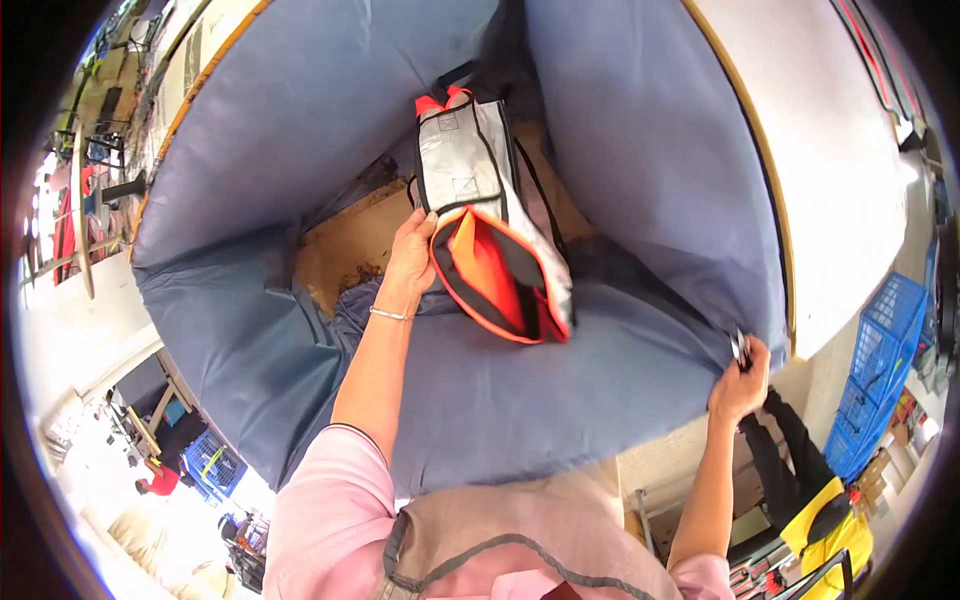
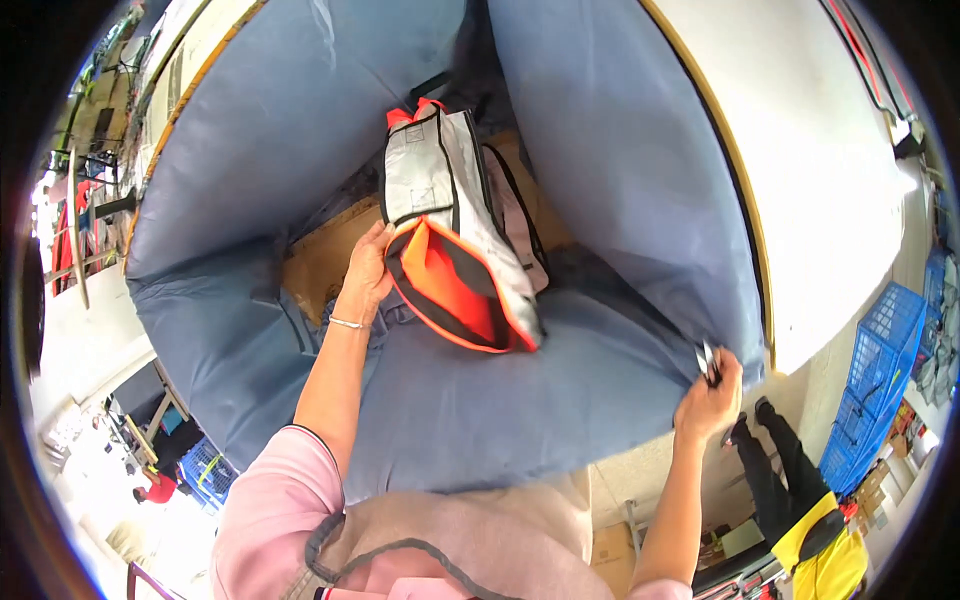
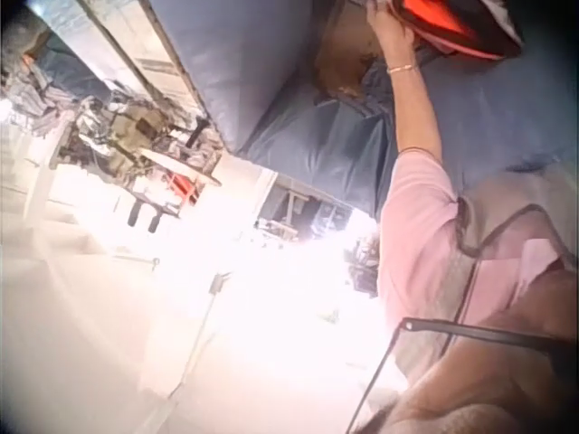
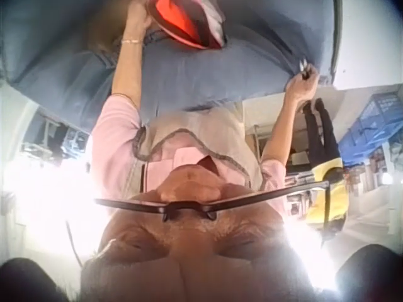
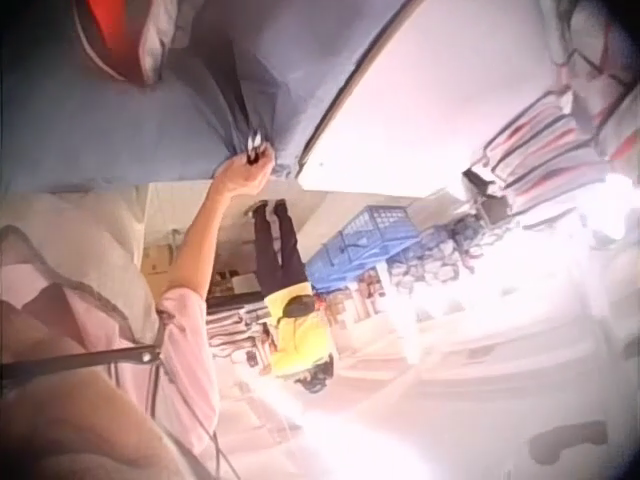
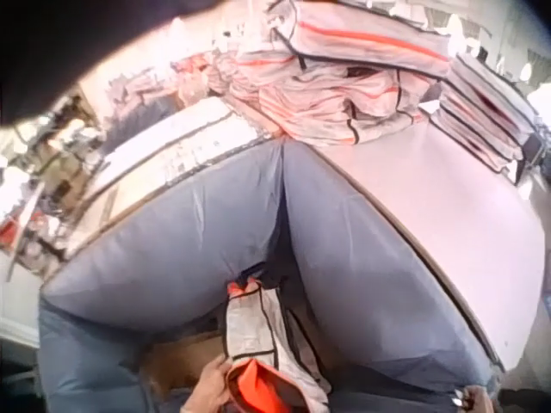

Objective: Inspecting pink bags for quality and trimming loose threads using a small tool in a manufacturing facility.

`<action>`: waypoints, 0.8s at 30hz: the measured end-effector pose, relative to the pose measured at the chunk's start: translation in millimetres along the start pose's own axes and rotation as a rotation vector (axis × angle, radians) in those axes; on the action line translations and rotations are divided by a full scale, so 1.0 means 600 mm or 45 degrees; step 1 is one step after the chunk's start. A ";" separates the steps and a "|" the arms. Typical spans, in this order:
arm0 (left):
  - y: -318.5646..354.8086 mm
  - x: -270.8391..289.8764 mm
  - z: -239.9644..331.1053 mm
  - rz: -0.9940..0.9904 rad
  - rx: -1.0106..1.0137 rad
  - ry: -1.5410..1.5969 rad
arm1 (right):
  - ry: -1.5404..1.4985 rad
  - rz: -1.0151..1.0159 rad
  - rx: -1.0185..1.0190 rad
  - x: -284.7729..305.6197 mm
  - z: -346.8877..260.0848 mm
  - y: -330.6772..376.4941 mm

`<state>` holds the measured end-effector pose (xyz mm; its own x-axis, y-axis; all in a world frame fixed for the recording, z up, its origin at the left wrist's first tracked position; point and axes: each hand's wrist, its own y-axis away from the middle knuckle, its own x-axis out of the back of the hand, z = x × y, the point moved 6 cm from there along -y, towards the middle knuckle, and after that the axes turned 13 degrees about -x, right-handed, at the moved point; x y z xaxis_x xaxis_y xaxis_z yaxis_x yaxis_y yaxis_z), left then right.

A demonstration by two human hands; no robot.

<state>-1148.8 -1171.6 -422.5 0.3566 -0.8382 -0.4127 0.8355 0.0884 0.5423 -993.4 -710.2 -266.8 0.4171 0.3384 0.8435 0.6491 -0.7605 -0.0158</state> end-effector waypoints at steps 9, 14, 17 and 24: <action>0.115 -0.059 0.056 -0.033 0.029 0.337 | 0.174 0.102 0.176 0.006 -0.032 0.000; 0.178 -0.095 0.101 0.064 -0.119 0.229 | 0.131 0.123 0.246 0.008 -0.037 0.003; 0.211 -0.141 0.138 0.048 -0.175 0.200 | 0.062 0.132 0.287 0.008 -0.031 0.000; 0.276 -0.200 0.214 -0.043 -0.331 0.182 | -0.105 -0.019 0.183 0.015 -0.033 -0.005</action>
<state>-1107.0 -1125.7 -188.9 0.3669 -0.7601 -0.5363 0.9203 0.2123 0.3287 -1004.0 -715.9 -248.5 0.4537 0.3975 0.7976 0.7372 -0.6702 -0.0853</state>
